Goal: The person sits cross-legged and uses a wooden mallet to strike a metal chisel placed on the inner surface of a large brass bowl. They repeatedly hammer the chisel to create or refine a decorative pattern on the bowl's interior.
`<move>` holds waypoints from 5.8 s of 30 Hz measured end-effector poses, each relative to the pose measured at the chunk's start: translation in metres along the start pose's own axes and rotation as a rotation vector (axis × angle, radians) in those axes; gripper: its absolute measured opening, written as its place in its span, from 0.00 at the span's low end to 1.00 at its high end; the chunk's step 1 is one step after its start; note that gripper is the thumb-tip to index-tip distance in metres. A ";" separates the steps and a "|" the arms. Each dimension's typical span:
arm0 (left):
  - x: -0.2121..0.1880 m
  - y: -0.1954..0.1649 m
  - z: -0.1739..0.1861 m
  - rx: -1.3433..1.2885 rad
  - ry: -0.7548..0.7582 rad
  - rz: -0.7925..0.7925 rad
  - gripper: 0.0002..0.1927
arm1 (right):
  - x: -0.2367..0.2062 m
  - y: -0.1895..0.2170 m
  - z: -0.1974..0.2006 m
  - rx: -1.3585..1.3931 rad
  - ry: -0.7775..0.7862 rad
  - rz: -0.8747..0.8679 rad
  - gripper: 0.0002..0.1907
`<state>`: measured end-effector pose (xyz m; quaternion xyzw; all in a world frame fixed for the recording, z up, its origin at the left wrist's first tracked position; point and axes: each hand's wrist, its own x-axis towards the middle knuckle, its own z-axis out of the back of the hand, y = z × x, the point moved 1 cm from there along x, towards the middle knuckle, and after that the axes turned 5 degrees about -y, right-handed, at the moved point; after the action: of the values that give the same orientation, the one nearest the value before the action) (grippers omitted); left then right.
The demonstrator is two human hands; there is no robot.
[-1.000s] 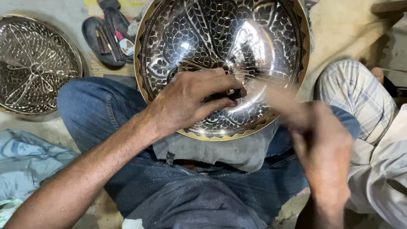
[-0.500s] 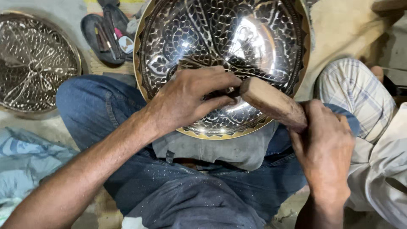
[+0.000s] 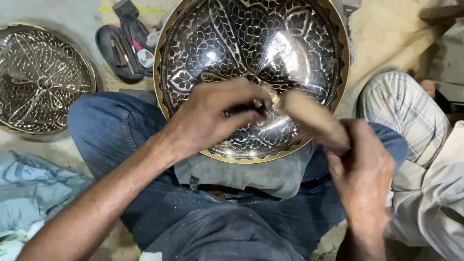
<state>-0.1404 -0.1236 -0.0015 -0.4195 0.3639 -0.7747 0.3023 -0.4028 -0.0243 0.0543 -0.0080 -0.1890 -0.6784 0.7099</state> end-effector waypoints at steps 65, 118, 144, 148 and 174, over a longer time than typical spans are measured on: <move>0.007 0.000 -0.046 0.025 -0.113 -0.003 0.15 | 0.036 -0.008 0.048 -0.054 -0.009 0.040 0.18; 0.004 -0.002 -0.045 0.088 -0.091 -0.025 0.16 | 0.030 -0.016 0.040 -0.150 0.007 0.122 0.16; 0.006 0.000 -0.036 -0.128 -0.094 0.094 0.15 | 0.024 -0.013 0.034 -0.035 -0.033 0.085 0.18; 0.012 0.004 -0.033 -0.020 -0.016 -0.100 0.13 | 0.021 -0.017 0.028 0.115 0.048 -0.200 0.17; 0.008 0.008 -0.034 0.049 -0.018 -0.095 0.13 | 0.029 -0.001 0.033 -0.027 -0.106 0.143 0.19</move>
<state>-0.1725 -0.1240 -0.0175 -0.4355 0.3219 -0.7931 0.2787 -0.4123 -0.0436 0.0924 -0.0670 -0.2164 -0.6268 0.7455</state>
